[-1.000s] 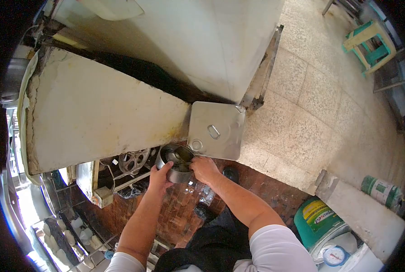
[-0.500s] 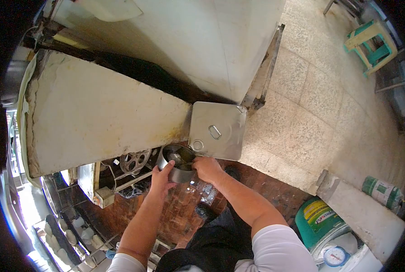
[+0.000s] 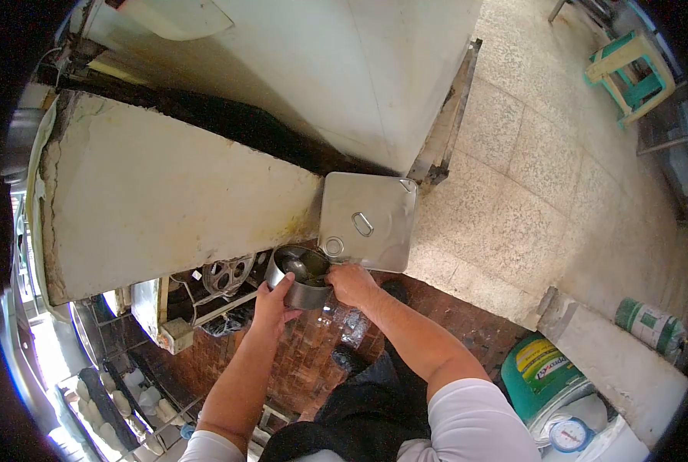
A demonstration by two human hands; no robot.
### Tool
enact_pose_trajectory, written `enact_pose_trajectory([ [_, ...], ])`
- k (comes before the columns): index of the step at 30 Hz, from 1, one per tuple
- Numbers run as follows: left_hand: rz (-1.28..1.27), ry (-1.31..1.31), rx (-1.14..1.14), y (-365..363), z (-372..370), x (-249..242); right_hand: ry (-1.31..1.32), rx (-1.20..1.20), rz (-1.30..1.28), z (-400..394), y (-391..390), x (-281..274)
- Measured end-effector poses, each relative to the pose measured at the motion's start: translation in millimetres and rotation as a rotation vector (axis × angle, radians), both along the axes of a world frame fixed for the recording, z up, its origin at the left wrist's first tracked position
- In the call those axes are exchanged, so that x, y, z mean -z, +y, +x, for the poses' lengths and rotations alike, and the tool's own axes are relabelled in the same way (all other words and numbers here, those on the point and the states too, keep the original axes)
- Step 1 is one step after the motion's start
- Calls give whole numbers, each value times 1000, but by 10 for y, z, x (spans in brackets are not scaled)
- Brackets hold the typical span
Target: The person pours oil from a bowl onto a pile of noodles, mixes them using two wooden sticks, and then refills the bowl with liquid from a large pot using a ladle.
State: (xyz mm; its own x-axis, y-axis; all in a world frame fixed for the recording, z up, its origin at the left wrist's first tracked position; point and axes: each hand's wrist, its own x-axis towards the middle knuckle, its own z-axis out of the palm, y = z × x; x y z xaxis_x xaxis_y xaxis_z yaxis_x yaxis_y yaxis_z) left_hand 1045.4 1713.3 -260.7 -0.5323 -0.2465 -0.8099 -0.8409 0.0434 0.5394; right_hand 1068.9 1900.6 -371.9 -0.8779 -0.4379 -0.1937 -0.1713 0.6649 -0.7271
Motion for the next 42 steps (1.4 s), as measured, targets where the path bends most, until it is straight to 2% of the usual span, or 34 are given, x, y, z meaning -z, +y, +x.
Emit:
enact_pose_trajectory([
  [17, 84, 9, 38, 92, 40, -111, -141, -8, 17, -175, 144, 67],
  [21, 102, 31, 25, 123, 44, -118, -115, 29, -46, -168, 148, 124],
  [30, 118, 28, 15, 139, 55, -119, -130, -2, 13, -209, 168, 33],
  [39, 151, 52, -38, 227, 62, -181, -109, 136, -148, -165, 182, 13],
  [42, 179, 29, 33, 282, 38, -156, -203, 111, -40, -179, 185, 1],
])
